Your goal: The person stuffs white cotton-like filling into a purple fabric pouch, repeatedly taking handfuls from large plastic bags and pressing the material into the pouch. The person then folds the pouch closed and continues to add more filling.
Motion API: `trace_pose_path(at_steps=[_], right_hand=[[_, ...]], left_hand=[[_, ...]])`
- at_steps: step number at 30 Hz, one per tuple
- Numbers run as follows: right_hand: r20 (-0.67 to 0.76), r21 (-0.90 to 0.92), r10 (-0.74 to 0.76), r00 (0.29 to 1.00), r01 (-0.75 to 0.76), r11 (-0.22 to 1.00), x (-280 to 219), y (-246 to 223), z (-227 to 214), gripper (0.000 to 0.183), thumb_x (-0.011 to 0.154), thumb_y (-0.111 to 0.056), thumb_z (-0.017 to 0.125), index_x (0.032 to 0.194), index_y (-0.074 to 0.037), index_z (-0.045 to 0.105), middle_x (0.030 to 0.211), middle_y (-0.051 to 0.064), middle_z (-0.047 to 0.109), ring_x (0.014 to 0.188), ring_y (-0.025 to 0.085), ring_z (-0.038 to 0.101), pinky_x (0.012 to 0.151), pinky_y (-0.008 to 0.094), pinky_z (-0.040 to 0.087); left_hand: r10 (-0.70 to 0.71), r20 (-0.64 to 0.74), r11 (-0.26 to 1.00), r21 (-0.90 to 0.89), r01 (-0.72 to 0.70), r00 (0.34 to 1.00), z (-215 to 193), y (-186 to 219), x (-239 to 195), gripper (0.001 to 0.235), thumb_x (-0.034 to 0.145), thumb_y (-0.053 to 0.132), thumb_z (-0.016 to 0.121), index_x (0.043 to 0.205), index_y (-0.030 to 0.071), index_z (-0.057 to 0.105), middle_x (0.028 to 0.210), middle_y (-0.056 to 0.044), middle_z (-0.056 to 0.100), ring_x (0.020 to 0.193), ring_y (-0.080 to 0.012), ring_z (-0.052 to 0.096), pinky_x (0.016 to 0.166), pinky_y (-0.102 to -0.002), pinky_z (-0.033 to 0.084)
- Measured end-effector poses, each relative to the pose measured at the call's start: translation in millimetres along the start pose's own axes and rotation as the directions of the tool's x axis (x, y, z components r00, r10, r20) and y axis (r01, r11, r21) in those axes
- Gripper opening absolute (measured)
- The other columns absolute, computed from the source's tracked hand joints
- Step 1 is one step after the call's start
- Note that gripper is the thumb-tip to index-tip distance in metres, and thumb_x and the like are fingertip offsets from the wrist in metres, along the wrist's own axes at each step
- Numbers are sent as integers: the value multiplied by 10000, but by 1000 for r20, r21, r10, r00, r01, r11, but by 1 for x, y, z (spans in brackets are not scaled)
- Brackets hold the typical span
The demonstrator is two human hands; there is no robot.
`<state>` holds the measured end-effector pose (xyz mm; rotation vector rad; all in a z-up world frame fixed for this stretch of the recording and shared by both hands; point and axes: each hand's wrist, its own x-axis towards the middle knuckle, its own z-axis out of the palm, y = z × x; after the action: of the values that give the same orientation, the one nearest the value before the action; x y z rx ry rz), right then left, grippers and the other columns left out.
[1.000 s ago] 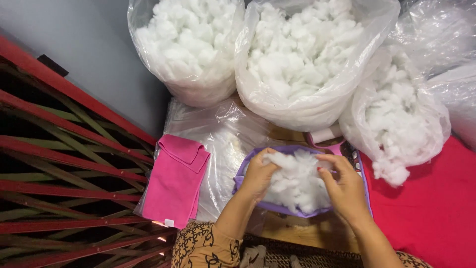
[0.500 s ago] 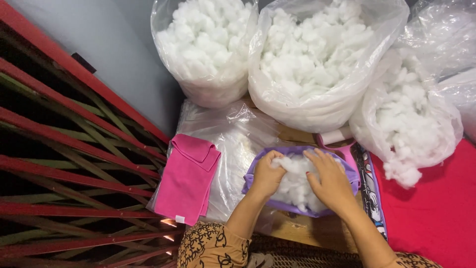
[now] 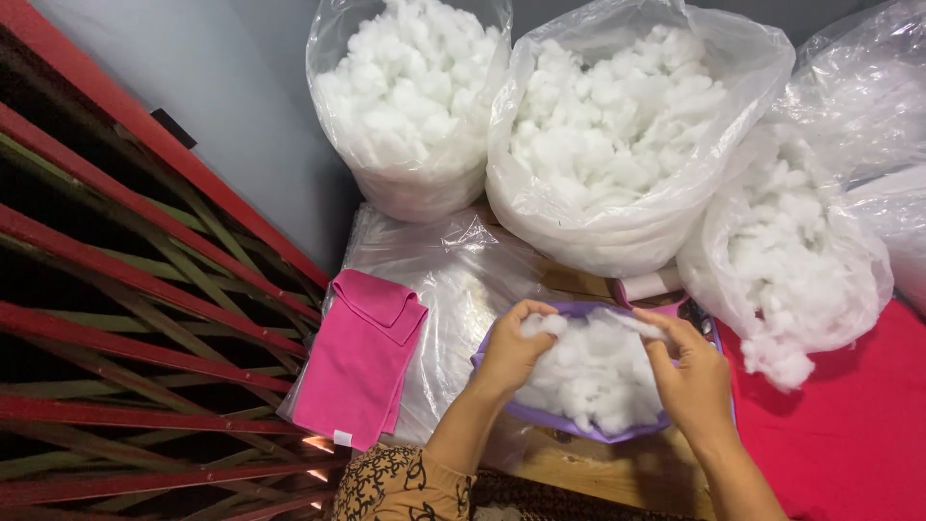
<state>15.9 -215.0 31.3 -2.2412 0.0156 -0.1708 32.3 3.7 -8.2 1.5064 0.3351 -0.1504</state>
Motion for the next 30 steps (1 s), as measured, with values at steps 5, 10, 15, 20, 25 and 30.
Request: trace_pose_path(at_steps=[5, 10, 15, 20, 25, 30], right_hand=[[467, -359, -184, 865, 375, 854, 2, 113, 67, 767, 851, -199, 636, 1566, -198, 356, 1611, 151, 373, 1475, 421, 346, 1212, 518, 283], [160, -221, -310, 937, 340, 914, -9, 28, 21, 451, 951, -254, 574, 1377, -116, 631, 1403, 73, 654, 1337, 264, 565, 1154, 416, 384], [335, 544, 289, 897, -435, 718, -27, 3, 45, 573, 812, -96, 746, 1344, -146, 540, 1282, 172, 505, 810, 219, 710, 817, 326, 596], [186, 578, 246, 951, -308, 755, -15, 30, 33, 142, 897, -16, 705, 1015, -75, 653, 856, 60, 645, 715, 171, 674, 733, 264, 552], [-63, 290, 138, 988, -114, 950, -2, 60, 32, 174, 900, -54, 726, 1056, -129, 750, 963, 49, 706, 739, 156, 680, 725, 318, 564], [589, -437, -91, 803, 411, 800, -15, 59, 90, 568, 1016, -411, 499, 1529, -167, 464, 1576, 141, 461, 1462, 509, 344, 1154, 715, 260]], left_hand=[[-100, 101, 925, -357, 129, 990, -1, -1, -2, 298, 814, -30, 696, 1066, 127, 678, 926, -80, 693, 722, -145, 654, 562, -256, 546], [-118, 163, 814, -549, 189, 980, 4, -20, 7, 235, 889, -74, 680, 1081, 51, 628, 1031, -193, 706, 847, -303, 723, 638, -324, 618], [-115, 220, 782, -581, 225, 969, 21, -34, 4, 212, 882, -46, 642, 985, 129, 579, 922, -104, 675, 679, -198, 651, 519, -298, 531], [-107, 129, 795, -584, 162, 986, 11, -14, 7, 204, 898, -92, 630, 934, 107, 608, 993, -136, 712, 885, -264, 712, 687, -346, 626], [-62, -41, 820, -571, 28, 997, -6, -1, 9, 203, 810, -58, 653, 926, 103, 612, 797, -45, 645, 629, -137, 671, 597, -236, 583], [-95, -2, 843, -532, 80, 995, -6, 0, -2, 211, 805, -61, 670, 956, 82, 637, 816, -66, 665, 655, -167, 699, 618, -266, 612]])
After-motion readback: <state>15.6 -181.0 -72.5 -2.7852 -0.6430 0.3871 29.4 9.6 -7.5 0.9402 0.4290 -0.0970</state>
